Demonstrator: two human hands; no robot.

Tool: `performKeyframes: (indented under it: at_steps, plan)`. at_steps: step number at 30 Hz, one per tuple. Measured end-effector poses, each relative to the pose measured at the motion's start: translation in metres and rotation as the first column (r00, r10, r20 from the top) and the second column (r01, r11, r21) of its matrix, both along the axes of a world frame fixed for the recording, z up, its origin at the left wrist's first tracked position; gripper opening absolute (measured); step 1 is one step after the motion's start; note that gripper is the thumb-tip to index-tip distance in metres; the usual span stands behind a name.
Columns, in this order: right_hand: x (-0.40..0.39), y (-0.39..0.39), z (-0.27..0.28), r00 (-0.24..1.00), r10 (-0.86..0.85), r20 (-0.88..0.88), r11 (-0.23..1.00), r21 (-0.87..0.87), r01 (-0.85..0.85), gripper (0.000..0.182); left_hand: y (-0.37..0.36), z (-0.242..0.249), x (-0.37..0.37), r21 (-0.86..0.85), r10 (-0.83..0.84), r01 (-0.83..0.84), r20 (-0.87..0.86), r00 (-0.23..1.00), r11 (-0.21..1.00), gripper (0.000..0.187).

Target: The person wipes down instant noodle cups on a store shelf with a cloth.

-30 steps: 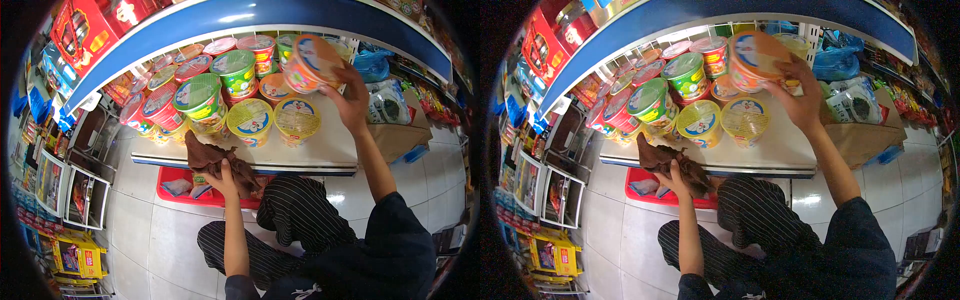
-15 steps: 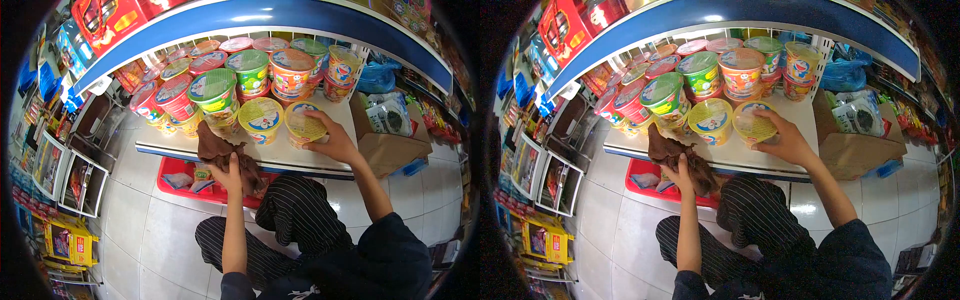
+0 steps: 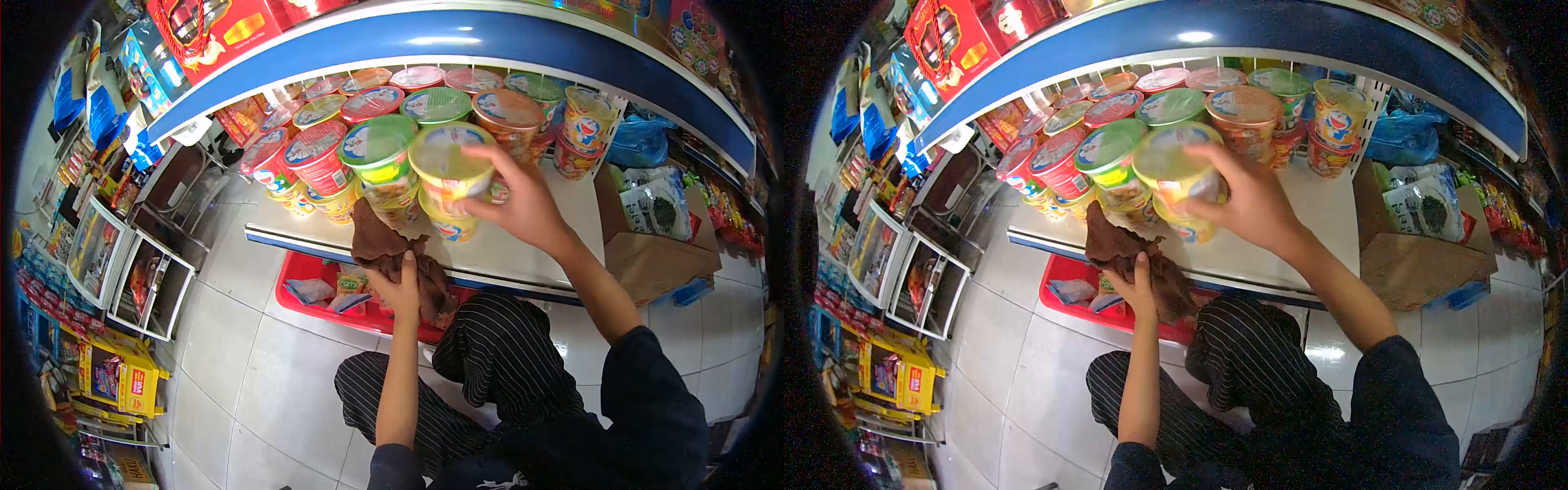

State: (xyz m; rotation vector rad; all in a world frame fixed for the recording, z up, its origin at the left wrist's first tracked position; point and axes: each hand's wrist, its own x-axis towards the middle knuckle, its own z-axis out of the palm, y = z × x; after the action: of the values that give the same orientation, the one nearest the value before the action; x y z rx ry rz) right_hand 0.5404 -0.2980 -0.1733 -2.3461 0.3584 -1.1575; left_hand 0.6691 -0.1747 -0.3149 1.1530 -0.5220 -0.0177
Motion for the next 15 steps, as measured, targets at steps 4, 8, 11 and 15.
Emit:
performKeyframes:
  at_steps: [4,8,11,15]
  plan:
    - [0.008,0.000,0.012,0.984,-0.051,-0.172,0.998,0.037,0.059,0.060,-0.001,-0.006,0.003,0.022,0.019,-0.020,0.053,0.998,1.000,0.060]
    - [0.016,0.004,-0.015,0.993,-0.055,0.104,0.998,0.045,0.050,0.086,-0.002,-0.004,0.002,0.046,0.038,-0.040,0.036,0.999,0.998,0.059]
    - [0.017,0.020,-0.034,0.982,-0.127,0.137,0.992,0.040,0.123,0.103,-0.005,-0.008,0.002,0.012,-0.002,0.002,0.025,1.000,1.000,0.065]
    - [0.027,0.024,-0.056,0.966,-0.213,0.146,0.977,0.024,0.212,0.112,-0.008,-0.012,0.008,-0.046,-0.028,0.032,0.087,0.996,0.998,0.064]
